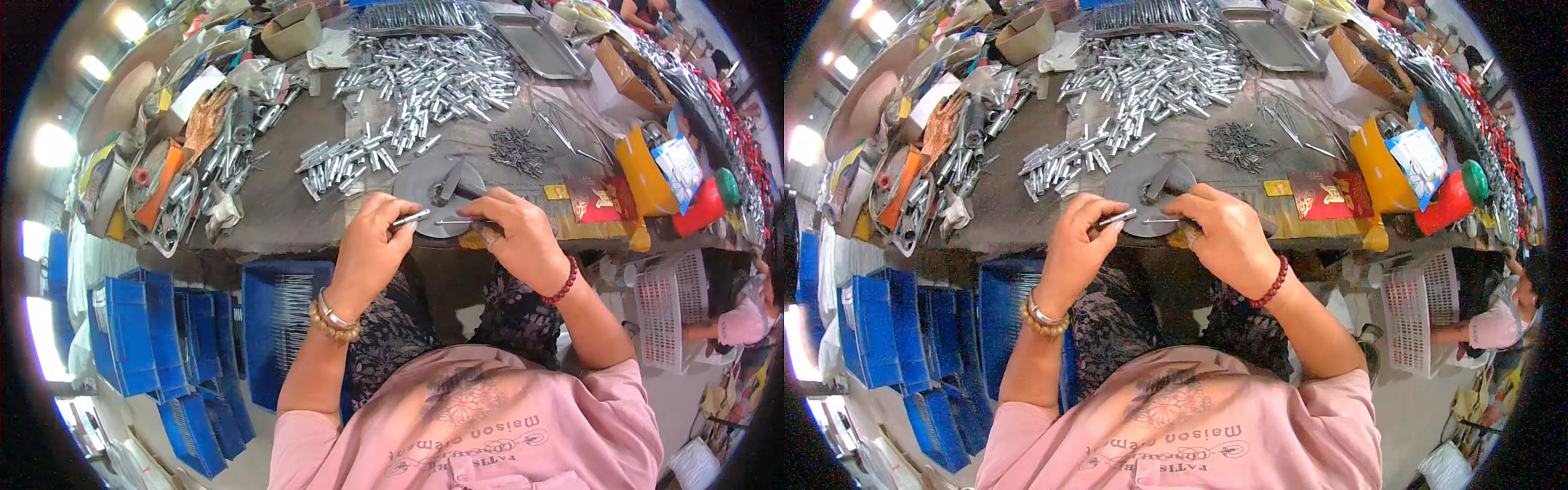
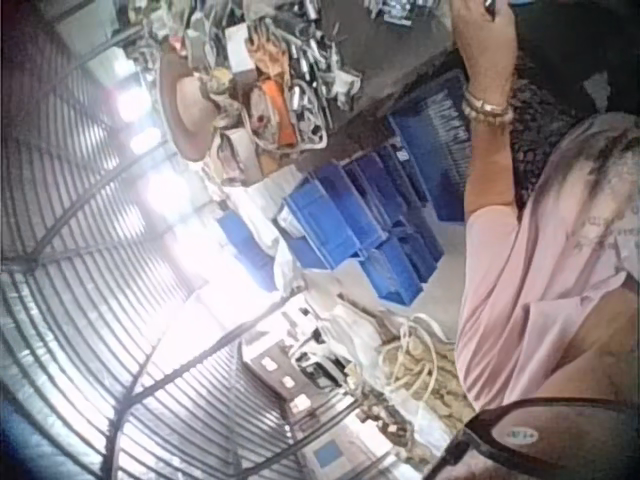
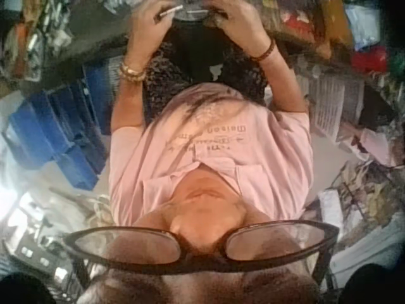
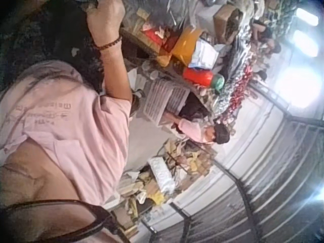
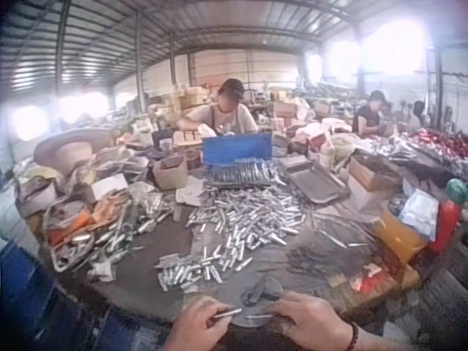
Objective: The person assembles metal components by inserting pins into metal pieces, tapping them secure with a hammer on a metal plate, and placing the assembled parts into a blue bin.
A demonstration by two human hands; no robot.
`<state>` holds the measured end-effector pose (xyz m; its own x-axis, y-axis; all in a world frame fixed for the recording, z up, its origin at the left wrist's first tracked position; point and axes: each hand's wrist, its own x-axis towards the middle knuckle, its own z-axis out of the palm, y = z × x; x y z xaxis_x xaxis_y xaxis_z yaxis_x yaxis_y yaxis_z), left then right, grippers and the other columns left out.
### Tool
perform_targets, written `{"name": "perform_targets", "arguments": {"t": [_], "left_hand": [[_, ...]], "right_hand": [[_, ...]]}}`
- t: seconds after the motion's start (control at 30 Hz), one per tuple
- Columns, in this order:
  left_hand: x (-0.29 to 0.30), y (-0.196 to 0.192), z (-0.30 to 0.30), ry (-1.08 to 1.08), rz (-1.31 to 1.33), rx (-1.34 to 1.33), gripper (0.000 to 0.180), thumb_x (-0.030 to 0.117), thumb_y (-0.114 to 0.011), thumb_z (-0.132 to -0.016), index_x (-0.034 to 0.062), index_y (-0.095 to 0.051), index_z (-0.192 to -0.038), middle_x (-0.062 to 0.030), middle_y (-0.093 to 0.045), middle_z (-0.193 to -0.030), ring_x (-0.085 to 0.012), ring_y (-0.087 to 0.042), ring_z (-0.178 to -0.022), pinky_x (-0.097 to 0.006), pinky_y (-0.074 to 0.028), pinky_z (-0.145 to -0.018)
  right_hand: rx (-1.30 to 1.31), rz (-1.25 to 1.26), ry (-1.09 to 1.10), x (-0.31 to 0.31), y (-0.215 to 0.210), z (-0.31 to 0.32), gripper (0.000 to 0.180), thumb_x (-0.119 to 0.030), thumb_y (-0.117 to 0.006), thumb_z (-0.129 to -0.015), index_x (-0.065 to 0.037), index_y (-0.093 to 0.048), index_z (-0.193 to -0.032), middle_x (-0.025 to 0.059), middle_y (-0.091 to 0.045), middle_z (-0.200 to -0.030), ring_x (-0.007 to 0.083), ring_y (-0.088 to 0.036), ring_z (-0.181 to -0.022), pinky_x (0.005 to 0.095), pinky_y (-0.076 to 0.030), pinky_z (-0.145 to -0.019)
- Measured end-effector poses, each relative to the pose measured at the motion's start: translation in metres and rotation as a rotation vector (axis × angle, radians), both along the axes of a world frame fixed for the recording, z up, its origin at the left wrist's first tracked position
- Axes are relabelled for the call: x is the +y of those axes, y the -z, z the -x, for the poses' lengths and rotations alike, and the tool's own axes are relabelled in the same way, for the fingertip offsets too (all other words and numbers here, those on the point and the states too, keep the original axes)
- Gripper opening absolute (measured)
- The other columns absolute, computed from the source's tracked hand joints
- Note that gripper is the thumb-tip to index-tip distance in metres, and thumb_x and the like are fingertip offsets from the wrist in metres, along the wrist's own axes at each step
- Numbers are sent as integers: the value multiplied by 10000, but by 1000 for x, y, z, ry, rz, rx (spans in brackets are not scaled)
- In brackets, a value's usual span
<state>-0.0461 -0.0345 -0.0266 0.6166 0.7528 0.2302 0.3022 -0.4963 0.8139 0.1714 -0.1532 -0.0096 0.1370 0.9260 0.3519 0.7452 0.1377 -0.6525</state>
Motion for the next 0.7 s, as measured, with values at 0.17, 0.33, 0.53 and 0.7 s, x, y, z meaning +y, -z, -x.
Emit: {"name": "perform_targets", "arguments": {"t": [0.17,0.33,0.53,0.7], "left_hand": [[0,5,-4,38,-265,52,146,95,-757,-933,26,-775,-1060,-91,-654,-1007,-231,-665,-898,-344,-529,-772],[-5,3,-5,-84,-376,105,142,102,-794,-899,54,-795,-1033,-84,-662,-962,-262,-668,-901,-376,-531,-790],[1,7,-5,-24,-328,13,126,92,-810,-878,45,-801,-994,-85,-679,-958,-259,-674,-884,-366,-535,-777],[1,12,-5,-20,-294,4,131,88,-804,-884,42,-794,-1006,-85,-678,-950,-252,-673,-883,-356,-532,-771]], "right_hand": [[-251,-18,22,3,-1,3,166,-65,-746,-781,-91,-750,-945,100,-645,-908,313,-695,-919,454,-558,-808],[-481,-135,2,8,2,0,115,-95,-703,-800,-125,-751,-899,45,-604,-917,263,-647,-921,416,-520,-820],[-454,-194,-32,11,9,-3,99,-95,-682,-807,-127,-747,-875,43,-595,-898,253,-637,-889,405,-511,-803],[-439,-206,-36,14,8,-5,102,-99,-685,-808,-131,-753,-877,41,-609,-900,254,-640,-874,400,-514,-800]]}}
